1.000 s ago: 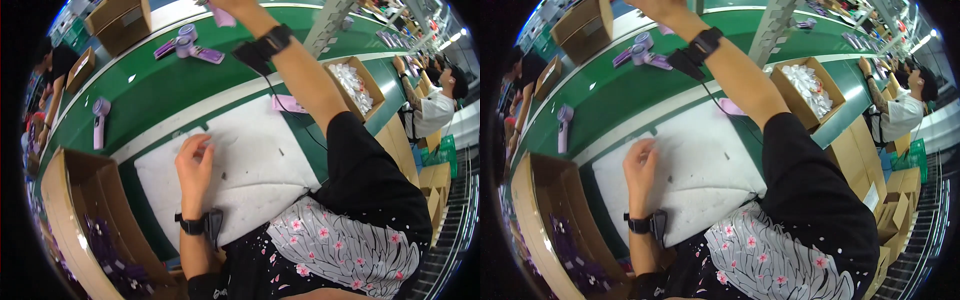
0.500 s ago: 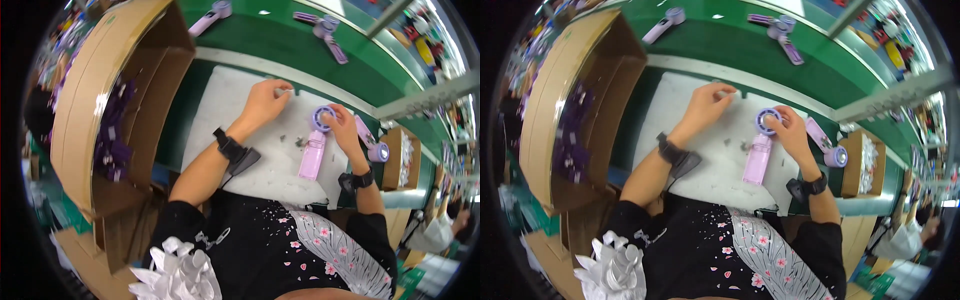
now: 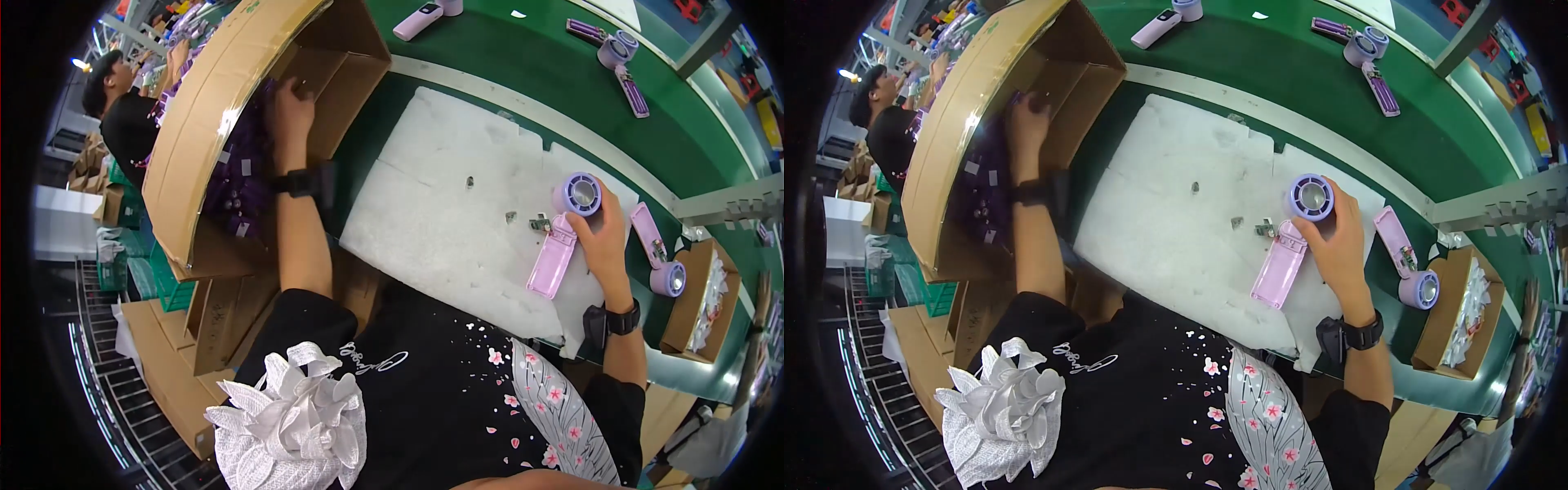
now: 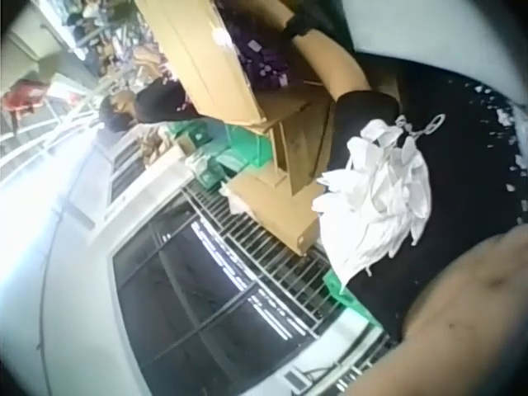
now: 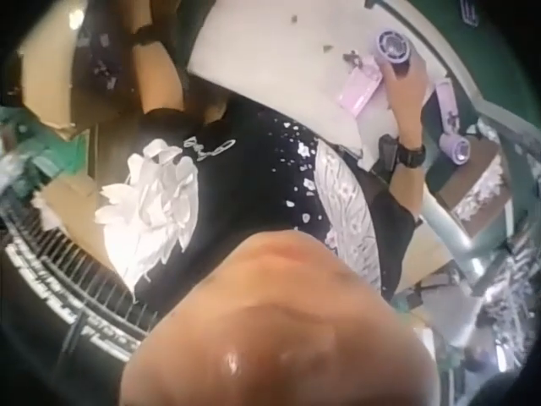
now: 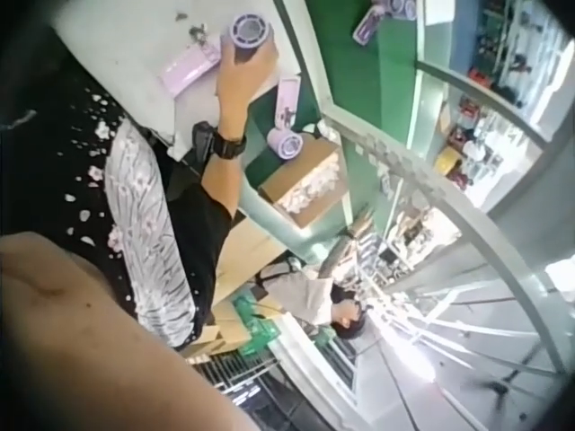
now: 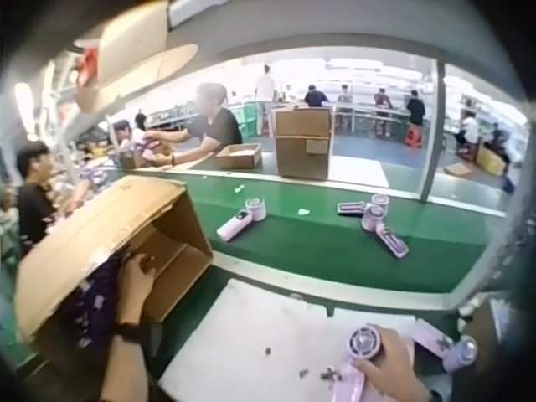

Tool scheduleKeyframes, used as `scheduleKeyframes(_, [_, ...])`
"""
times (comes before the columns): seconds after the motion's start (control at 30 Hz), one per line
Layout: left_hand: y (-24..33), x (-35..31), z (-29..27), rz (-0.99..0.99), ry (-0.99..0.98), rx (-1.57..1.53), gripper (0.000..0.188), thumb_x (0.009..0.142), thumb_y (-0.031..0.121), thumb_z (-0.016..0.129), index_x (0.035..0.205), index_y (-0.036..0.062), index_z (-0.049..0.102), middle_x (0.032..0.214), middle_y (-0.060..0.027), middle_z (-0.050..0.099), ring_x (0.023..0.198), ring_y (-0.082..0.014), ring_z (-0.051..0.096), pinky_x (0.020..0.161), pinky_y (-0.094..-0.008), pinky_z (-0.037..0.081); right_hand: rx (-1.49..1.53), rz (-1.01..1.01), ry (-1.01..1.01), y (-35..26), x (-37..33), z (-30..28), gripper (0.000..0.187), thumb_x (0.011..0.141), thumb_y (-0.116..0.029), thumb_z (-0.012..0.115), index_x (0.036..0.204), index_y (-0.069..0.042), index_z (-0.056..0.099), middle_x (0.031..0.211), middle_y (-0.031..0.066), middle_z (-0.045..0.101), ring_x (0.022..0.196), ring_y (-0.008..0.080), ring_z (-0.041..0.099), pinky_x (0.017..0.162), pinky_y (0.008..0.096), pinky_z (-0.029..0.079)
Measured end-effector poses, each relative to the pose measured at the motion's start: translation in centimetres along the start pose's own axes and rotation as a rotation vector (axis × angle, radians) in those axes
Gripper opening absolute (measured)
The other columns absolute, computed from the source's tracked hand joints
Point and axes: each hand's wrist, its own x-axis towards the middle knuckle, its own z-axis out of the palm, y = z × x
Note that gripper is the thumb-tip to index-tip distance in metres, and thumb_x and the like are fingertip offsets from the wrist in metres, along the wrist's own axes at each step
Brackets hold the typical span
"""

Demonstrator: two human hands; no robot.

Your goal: The person connects a circuit board to a wire, installs the board and a battery into a fan housing, and places it on a conveyor belt. They then pick up another battery, wrap it with tape, and prepare it for the next assembly.

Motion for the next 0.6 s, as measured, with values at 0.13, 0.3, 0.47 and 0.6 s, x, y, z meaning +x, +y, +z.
scheduleKeyframes(0.13, [-5.1,3.3,2.9,0.126,-0.005,0.369,0.044,0.080,0.027,0.064,0.122,0.0135,0.062,0.118,-0.0193,0.062,0.109,-0.0379,0.059,0.098,-0.0441,0.042,0.004,-0.003,0.015,0.2,0.0,0.4,0.062,0.074,-0.015,0.074,0.128,0.000,0.050,0.118,0.0158,0.057,0.109,0.0292,0.055,0.095,0.0359,0.042])
scheduleKeyframes(0.3, [-5.5,6.3,3.9,0.129,-0.144,0.299,0.036,0.081,0.025,0.060,0.116,0.0156,0.065,0.113,-0.0181,0.064,0.112,-0.0379,0.057,0.100,-0.0520,0.036,0.026,-0.042,0.041,-0.3,0.2,1.0,0.061,0.073,-0.021,0.076,0.126,-0.003,0.052,0.111,0.0167,0.058,0.103,0.0327,0.055,0.090,0.0380,0.044])
scheduleKeyframes(0.47, [-5.5,8.0,3.3,0.149,-0.273,0.307,0.026,0.082,0.021,0.059,0.105,0.0130,0.068,0.104,-0.0162,0.067,0.107,-0.0353,0.059,0.095,-0.0545,0.036,0.031,0.004,-0.004,-1.1,0.3,0.7,0.060,0.074,-0.016,0.074,0.127,0.001,0.051,0.118,0.0157,0.058,0.110,0.0279,0.056,0.096,0.0351,0.041])
scheduleKeyframes(0.6, [-6.6,9.1,4.3,0.292,-0.304,0.259,0.019,0.085,0.024,0.060,0.097,0.0118,0.068,0.098,-0.0145,0.068,0.098,-0.0338,0.062,0.094,-0.0514,0.037,0.035,0.006,0.003,-1.1,0.5,0.7,0.060,0.074,-0.017,0.074,0.127,0.001,0.051,0.118,0.0159,0.058,0.109,0.0279,0.056,0.096,0.0350,0.041])
